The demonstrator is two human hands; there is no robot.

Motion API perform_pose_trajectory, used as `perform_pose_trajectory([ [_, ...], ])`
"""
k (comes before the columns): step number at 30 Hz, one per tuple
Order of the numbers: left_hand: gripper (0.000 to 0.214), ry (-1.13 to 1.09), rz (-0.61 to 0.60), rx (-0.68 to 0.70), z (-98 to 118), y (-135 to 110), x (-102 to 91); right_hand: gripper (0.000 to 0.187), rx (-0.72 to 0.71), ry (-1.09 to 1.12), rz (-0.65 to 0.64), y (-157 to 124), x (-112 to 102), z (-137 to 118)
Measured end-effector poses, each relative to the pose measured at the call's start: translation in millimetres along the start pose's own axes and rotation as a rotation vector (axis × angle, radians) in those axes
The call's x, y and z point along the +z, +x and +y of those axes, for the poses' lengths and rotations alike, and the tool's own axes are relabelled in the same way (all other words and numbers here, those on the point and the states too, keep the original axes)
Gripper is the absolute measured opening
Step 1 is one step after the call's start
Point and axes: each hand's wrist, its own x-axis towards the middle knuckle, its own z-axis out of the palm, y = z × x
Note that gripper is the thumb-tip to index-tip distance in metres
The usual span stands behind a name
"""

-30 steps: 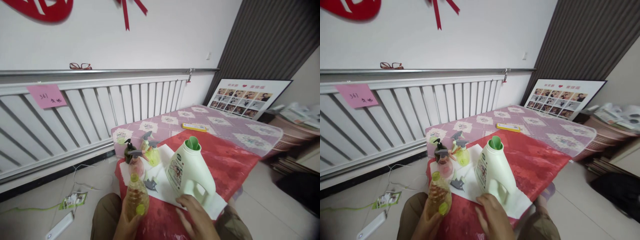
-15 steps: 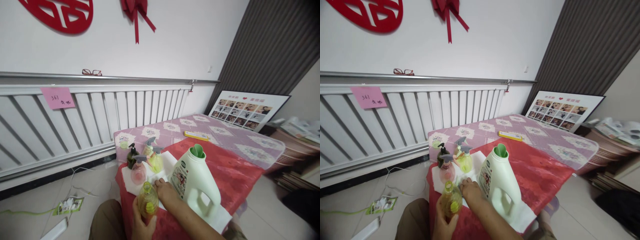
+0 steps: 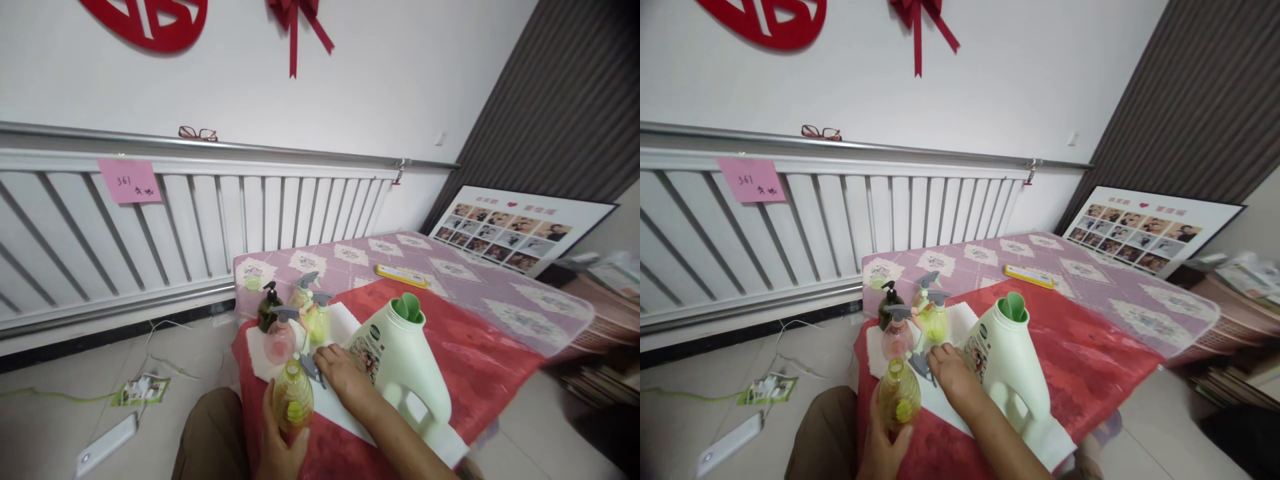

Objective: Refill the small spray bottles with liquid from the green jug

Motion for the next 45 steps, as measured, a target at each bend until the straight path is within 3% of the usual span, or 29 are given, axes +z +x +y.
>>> perform_pose_trajectory([
  [3,0.083,0.025,0.022,0.005,-6,2,0.0,0.031,0.02,0.074,0.085,-3,-14,9],
  [7,0.086,0.027,-0.066,-0.005,-10,6,-3.9,0.031,0.082,0.191,0.228,-8,-35,18],
  [12,0.088,0.011,-0.103,-0.026,-7,6,-2.2,0.022,0.272,0.605,0.488,-20,-71,14],
  [16,0.087,0.022,-0.114,-0.006,0,3,2.0,0.03,0.484,0.949,0.639,-30,-98,5],
  [21,0.085,0.026,-0.125,-0.011,8,2,2.5,0.032,0.527,1.179,0.811,-35,-112,1],
  [28,0.084,0.046,-0.131,0.018,7,2,1.9,0.029,0.533,1.129,0.836,-38,-120,-3],
  [35,0.086,0.058,-0.143,0.009,9,3,1.1,0.031,0.469,1.071,0.701,-27,-128,-8],
  [39,0.085,0.049,-0.118,0.027,8,2,2.6,0.032,0.431,1.084,0.599,-17,-114,-15],
  [45,0.085,0.037,-0.159,0.035,4,3,2.6,0.027,0.397,1.166,0.454,-14,-72,-23],
])
